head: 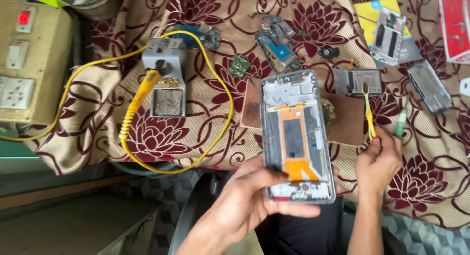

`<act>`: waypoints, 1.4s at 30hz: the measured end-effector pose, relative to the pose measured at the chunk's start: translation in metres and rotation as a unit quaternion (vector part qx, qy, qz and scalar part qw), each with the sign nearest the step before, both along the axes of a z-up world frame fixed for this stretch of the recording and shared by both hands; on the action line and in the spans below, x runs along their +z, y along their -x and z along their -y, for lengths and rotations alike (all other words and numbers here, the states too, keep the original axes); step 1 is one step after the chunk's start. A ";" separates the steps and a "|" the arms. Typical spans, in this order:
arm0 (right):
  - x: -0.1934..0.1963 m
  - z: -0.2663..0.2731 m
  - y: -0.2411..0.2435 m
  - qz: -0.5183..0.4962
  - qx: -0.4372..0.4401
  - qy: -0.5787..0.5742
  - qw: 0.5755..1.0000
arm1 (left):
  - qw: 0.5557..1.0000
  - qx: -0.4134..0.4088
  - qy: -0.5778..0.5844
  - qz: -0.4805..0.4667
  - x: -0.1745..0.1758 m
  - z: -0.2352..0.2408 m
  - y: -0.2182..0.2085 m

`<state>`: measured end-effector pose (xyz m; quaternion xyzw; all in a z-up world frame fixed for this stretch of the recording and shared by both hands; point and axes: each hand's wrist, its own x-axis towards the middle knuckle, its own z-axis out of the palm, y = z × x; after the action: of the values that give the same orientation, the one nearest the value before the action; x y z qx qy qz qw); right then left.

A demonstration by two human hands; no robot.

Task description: The person cleans the interior of a disassembled mobile phone using a toothbrush and a small screwdriver. They repeatedly brush the inside surfaces and occasionally use the screwdriver to scrape or adjust components.

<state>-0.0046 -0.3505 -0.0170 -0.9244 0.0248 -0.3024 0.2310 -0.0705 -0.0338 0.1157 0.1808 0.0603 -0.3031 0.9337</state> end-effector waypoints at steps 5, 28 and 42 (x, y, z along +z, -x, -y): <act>-0.020 0.016 0.008 0.041 -0.008 0.010 0.999 | 0.954 0.069 -0.267 0.116 -0.046 0.001 -0.040; 0.001 -0.044 0.042 -0.035 0.014 -0.163 0.986 | 0.443 0.173 -0.798 0.370 -0.100 -0.025 -0.064; 0.011 -0.094 0.057 -0.038 0.035 -0.316 0.947 | 0.639 0.245 -0.645 0.341 -0.091 -0.025 -0.053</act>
<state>-0.0614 -0.2564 -0.0059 -0.8153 0.0952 -0.2351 0.5205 -0.0172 -0.0090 0.0246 0.8058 -0.0399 0.1356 0.5750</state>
